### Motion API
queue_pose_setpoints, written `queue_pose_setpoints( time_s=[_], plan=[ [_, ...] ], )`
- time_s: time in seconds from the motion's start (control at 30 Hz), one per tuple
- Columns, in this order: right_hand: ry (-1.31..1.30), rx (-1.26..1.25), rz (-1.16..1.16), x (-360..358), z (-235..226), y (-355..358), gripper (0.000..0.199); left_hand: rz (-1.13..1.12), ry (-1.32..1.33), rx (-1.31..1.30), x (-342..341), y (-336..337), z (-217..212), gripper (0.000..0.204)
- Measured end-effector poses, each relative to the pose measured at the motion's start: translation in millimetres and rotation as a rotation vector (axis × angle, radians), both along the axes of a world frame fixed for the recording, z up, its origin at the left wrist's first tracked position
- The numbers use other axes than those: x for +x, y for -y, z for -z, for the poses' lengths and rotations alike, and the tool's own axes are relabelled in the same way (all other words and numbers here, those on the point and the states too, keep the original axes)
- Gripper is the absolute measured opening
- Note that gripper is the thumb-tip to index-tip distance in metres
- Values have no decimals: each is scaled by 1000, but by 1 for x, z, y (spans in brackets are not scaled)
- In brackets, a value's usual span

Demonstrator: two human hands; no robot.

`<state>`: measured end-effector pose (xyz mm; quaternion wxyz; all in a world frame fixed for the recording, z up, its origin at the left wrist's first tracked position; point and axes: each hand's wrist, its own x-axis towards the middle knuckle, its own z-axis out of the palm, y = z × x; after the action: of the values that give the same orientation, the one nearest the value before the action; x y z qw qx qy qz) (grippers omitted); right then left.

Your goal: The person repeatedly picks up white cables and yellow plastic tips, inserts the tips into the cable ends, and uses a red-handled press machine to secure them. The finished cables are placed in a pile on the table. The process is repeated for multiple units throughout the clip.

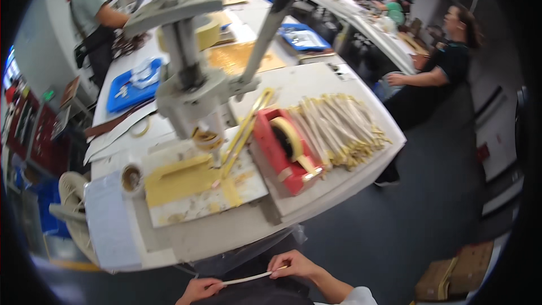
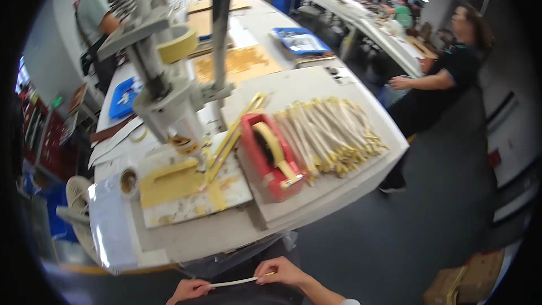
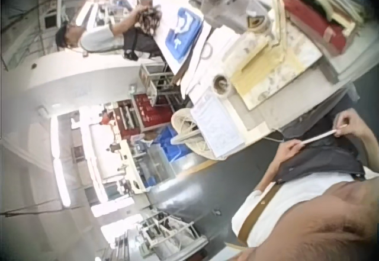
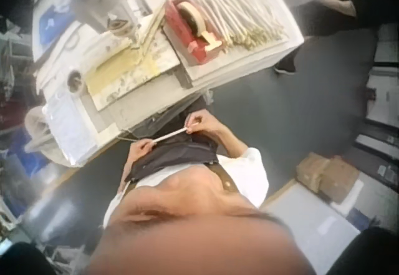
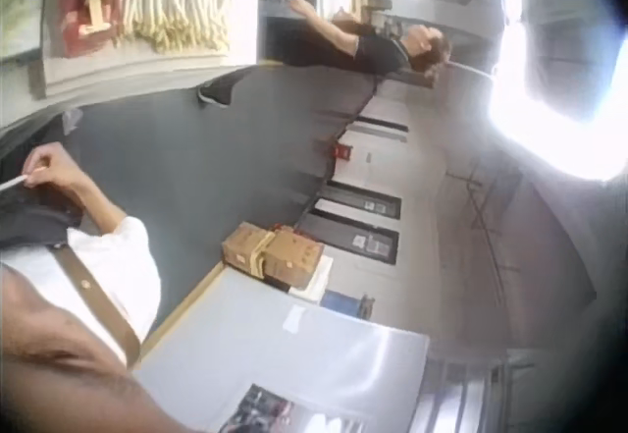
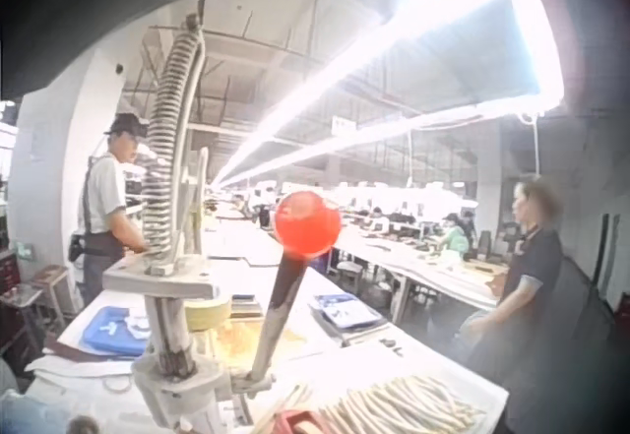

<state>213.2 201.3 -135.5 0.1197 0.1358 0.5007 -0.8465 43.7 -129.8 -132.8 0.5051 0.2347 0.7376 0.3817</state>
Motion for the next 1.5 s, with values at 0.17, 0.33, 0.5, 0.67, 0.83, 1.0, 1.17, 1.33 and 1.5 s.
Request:
queue_pose_setpoints(
  time_s=[0.17,0.33,0.5,0.67,0.83,1.0,1.17,1.33,1.5],
  plan=[
    [-185,261,-61,-44,-29,-2,16,-1,-473,72,-9,-15,-66,23],
    [-434,466,-87,-68,-47,-5,16,-38,-682,148,-13,1,-46,24],
    [-512,573,-109,-76,-59,-4,16,-122,-574,203,-14,5,-61,23],
    [-547,627,-82,-76,-61,-2,15,-272,-443,234,-17,-10,-90,20],
    [-576,624,-69,-73,-59,1,17,-248,-602,235,-19,-12,-95,15],
    [-606,692,-37,-67,-60,-1,17,-201,-658,216,-17,-14,-99,13],
    [-594,693,-37,-65,-62,-4,17,-169,-695,232,-16,-19,-109,13],
    [-634,721,-31,-69,-66,-7,18,-211,-650,187,-16,-19,-112,15],
    [-642,736,-10,-75,-73,-3,17,-375,-498,224,-14,-15,-118,21]
  ],
)
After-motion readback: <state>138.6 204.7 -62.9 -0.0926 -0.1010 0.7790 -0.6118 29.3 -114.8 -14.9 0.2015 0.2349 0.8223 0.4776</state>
